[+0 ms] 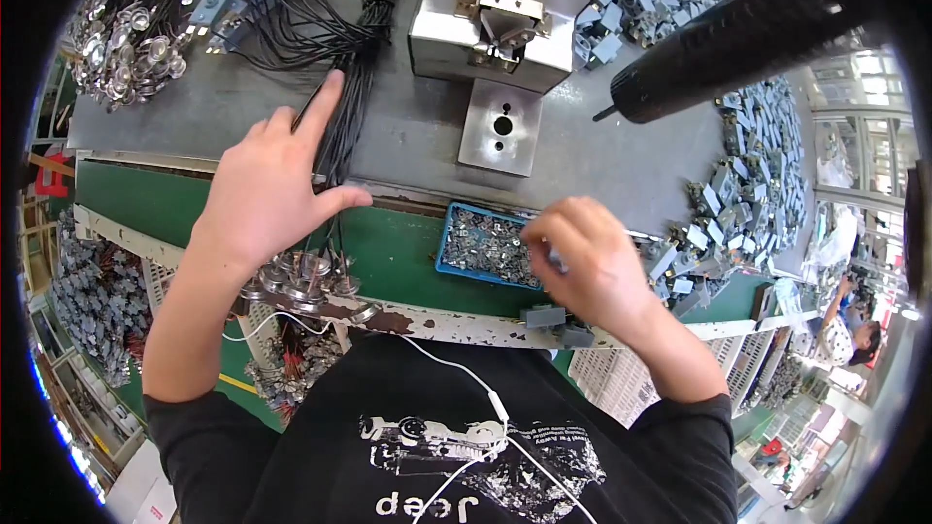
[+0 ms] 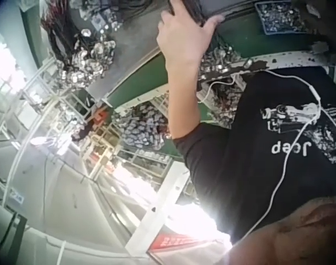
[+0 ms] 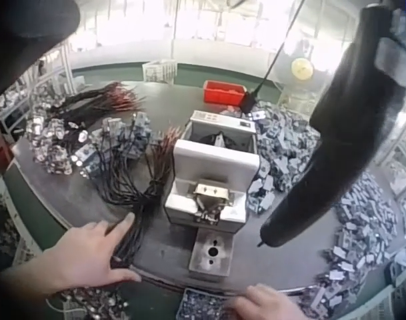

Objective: Assembling electronic components using an electric screwdriver at a production line station.

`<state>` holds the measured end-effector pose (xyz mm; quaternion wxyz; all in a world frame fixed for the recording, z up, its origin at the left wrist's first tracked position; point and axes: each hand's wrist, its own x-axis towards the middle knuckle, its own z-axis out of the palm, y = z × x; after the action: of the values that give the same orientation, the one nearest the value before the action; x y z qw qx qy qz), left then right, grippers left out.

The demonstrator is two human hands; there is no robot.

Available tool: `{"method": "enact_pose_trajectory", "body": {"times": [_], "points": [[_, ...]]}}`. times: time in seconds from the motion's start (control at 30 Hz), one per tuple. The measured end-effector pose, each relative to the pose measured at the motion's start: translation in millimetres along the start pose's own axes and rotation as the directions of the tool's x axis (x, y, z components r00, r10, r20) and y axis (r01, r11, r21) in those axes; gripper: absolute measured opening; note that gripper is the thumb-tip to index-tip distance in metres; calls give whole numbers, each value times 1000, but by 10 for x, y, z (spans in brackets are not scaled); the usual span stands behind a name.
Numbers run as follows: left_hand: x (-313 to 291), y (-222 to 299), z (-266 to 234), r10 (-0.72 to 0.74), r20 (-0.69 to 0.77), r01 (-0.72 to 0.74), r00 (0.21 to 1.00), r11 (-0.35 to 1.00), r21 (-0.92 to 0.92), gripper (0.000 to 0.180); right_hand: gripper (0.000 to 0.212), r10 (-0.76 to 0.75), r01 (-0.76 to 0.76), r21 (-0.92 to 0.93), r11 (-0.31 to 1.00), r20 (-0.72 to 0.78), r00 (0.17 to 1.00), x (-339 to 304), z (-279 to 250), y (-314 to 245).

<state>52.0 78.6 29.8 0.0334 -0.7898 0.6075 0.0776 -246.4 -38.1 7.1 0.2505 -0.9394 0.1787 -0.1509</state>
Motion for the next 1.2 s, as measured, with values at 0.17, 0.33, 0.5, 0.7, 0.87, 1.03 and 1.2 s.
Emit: {"method": "enact_pose_trajectory", "body": {"times": [0.17, 0.33, 0.5, 0.7, 0.87, 1.03, 1.2], "points": [[127, -74, -22, -61, 217, 119, 974, 957, -266, 96, 28, 18, -22, 78, 997, 56, 998, -56, 201, 2], [56, -327, 53, 163, -95, -189, 982, 879, -438, 89, 35, -70, 55, 211, 976, 61, 996, 100, 163, -120], [112, -297, -172, 68, 101, 34, 993, 644, -764, 80, 34, 280, -236, 751, 617, 71, 957, 871, 704, -344], [96, -480, -242, 104, 27, -46, 994, 638, -769, 81, 24, 295, -424, 791, 441, 318, 901, 1479, 900, -410], [90, -607, -394, 117, 211, 75, 970, 686, -724, 82, 24, 329, -427, 893, 144, 364, 871, 1301, 712, -380], [82, -620, -228, 201, 180, 34, 963, 574, -818, 81, 17, 256, -489, 872, 8, 471, 844, 1191, 478, -216], [-13, -327, -169, 154, 52, -125, 987, 923, -364, 66, 19, 166, -533, 763, -367, 617, 769, 720, 674, -427]]}}
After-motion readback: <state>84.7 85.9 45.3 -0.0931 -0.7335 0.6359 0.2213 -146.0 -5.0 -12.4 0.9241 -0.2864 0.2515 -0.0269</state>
